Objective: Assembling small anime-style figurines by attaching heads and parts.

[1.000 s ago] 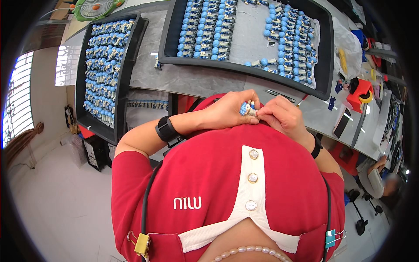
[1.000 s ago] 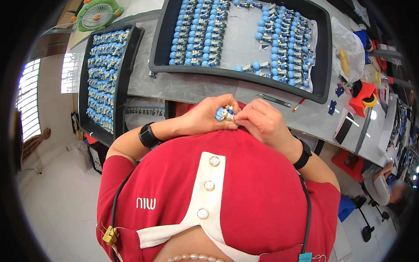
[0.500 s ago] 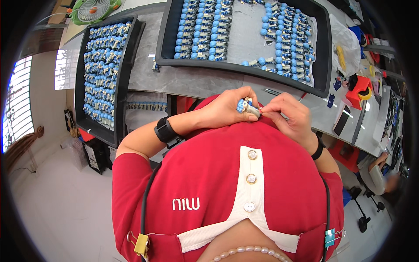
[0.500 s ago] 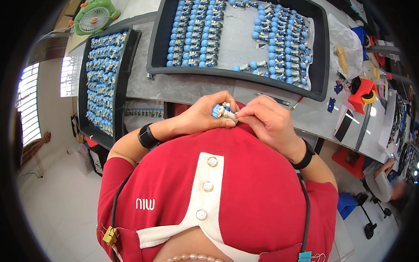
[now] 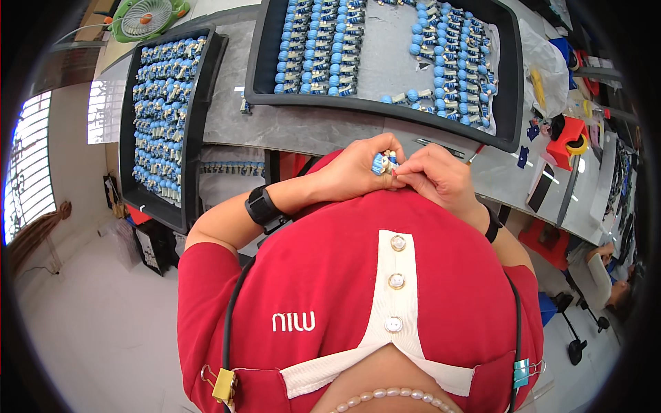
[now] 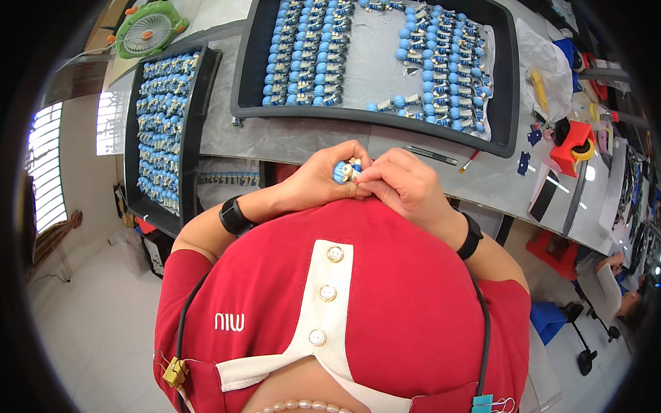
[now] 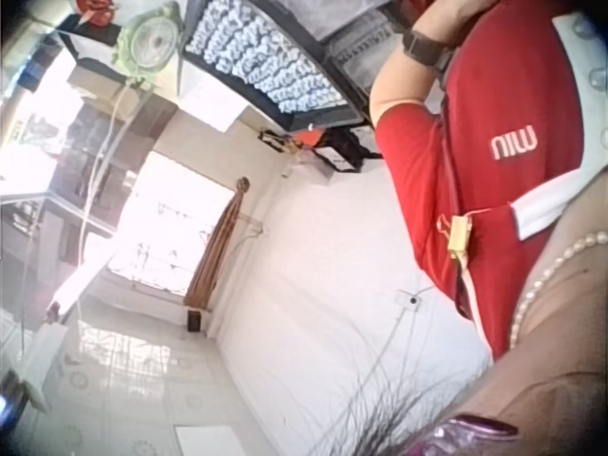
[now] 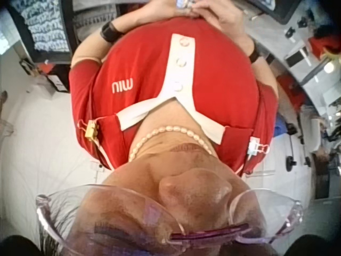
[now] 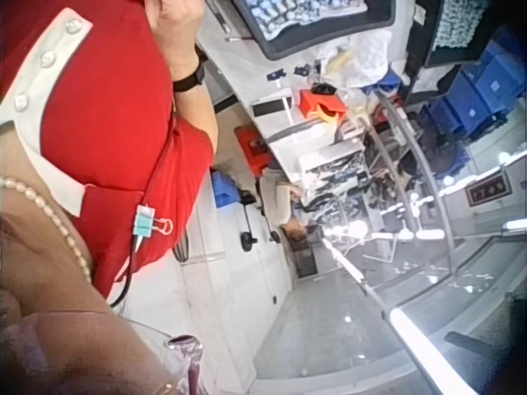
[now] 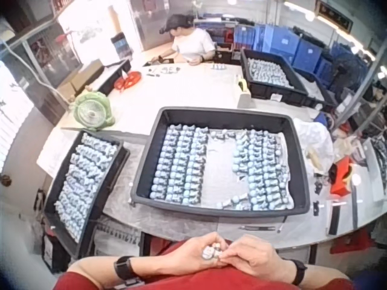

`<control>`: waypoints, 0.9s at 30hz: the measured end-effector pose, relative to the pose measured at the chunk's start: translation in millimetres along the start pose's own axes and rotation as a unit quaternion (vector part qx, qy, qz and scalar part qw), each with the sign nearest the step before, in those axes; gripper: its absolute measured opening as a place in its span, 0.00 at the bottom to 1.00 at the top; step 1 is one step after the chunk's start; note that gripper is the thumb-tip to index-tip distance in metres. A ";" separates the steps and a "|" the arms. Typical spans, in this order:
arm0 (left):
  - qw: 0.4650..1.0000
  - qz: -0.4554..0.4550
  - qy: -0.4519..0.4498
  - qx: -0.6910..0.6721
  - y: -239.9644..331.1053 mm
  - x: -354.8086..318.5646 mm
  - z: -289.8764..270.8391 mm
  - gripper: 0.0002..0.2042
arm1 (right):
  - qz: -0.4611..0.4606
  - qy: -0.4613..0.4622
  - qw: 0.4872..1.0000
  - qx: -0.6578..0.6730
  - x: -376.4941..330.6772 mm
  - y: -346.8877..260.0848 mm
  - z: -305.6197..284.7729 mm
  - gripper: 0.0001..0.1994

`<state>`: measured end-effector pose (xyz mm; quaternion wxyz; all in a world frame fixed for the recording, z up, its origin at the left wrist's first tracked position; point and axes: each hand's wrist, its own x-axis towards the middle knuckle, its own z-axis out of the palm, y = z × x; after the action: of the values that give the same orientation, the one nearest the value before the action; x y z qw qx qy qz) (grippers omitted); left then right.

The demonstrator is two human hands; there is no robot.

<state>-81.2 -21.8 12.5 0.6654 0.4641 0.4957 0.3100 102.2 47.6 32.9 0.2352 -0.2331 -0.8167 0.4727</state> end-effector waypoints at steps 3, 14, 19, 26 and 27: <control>1.000 0.020 0.006 -0.012 -9.3 -1.6 0.2 0.12 | -0.012 -0.029 0.999 -0.010 -8.6 4.7 -6.8 0.04; 0.999 0.014 0.002 -0.035 -9.0 1.2 -0.8 0.13 | 0.006 -0.018 1.000 0.010 2.5 3.9 -4.4 0.03; 0.989 0.013 0.009 -0.147 -9.4 -0.1 -3.8 0.13 | 0.081 -0.056 0.995 0.020 -2.3 -2.4 -27.2 0.03; 0.983 0.003 0.019 -0.185 6.7 -3.7 -7.0 0.21 | 0.219 0.001 0.946 0.238 2.8 2.2 -18.5 0.07; 0.985 -0.015 0.019 -0.171 7.9 -4.7 -8.0 0.22 | 0.217 -0.028 0.944 0.247 4.1 2.4 -18.1 0.09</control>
<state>-89.9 -20.4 20.9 0.7297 0.3302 0.4549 0.3892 110.3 63.2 39.5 0.1542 -0.3257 -0.6102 0.7056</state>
